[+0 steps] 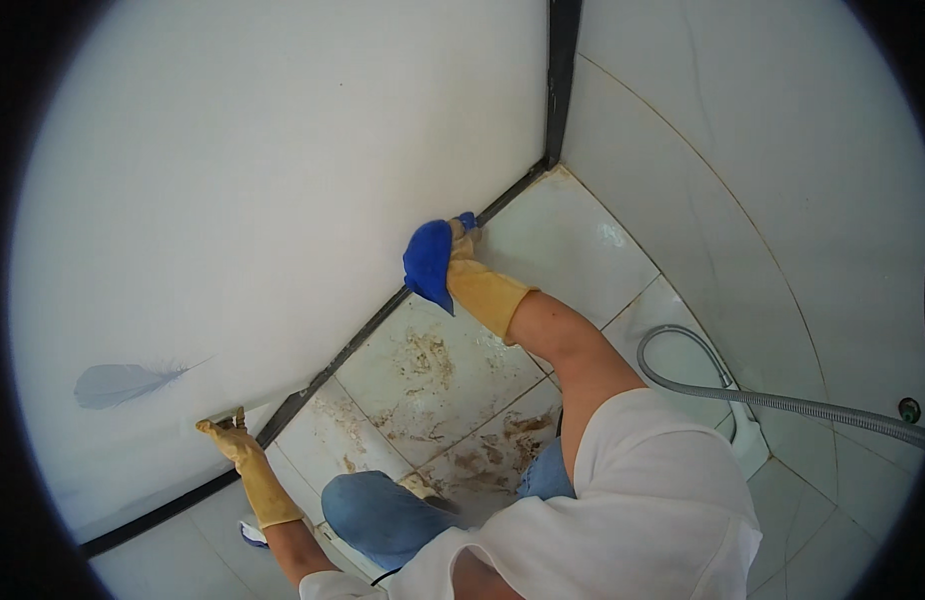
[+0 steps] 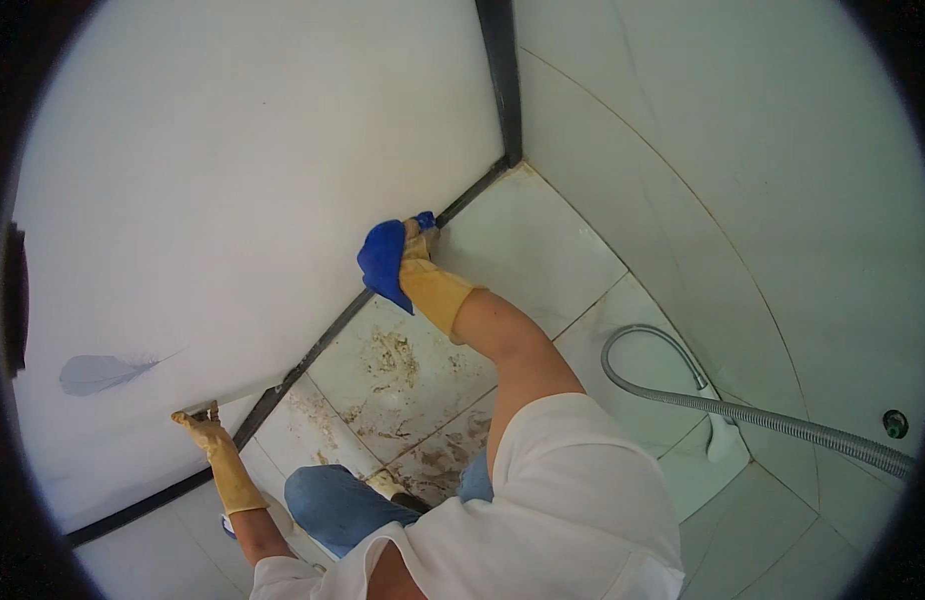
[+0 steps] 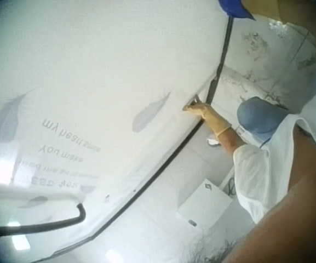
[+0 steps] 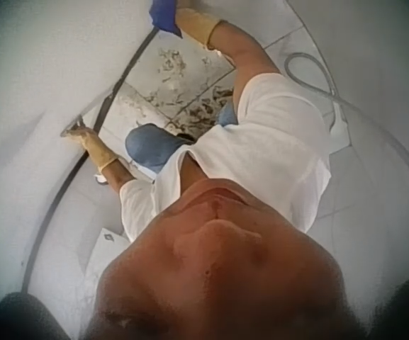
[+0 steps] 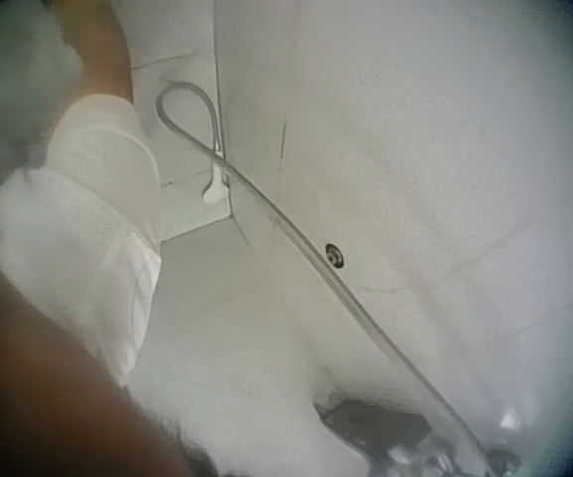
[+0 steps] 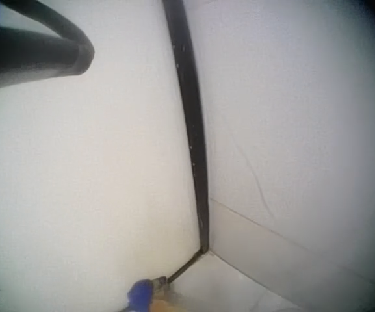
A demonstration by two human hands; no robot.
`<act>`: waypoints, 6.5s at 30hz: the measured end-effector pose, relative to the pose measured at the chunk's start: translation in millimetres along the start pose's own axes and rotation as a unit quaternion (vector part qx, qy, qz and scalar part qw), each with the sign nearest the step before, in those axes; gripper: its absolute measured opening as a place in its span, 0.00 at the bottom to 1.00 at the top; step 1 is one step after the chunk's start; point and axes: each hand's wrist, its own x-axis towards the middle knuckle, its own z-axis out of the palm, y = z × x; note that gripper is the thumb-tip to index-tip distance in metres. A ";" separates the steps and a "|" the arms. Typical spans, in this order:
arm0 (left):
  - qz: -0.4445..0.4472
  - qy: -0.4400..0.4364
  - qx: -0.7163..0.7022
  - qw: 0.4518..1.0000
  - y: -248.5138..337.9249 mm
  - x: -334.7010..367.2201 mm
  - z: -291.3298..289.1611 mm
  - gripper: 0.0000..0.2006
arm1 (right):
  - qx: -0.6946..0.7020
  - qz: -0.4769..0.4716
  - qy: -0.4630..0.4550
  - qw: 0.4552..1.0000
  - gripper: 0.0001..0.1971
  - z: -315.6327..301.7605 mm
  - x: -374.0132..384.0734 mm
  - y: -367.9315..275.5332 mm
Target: Cleaning the walls and fixtures of a bathroom/shower area using a cloth.
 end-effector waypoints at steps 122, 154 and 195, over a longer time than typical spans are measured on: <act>0.021 -0.006 0.000 1.000 -5.9 -13.8 1.8 0.38 | 0.187 0.160 0.647 0.721 0.33 -188.1 1.3 105.5; 0.027 -0.032 -0.011 0.999 -32.4 0.1 0.8 0.34 | 0.303 0.176 0.661 0.664 0.28 -333.4 -66.2 37.7; 0.016 -0.050 0.040 0.998 3.2 1.6 -33.9 0.38 | 0.386 -0.061 0.230 0.891 0.07 10.0 -154.3 277.4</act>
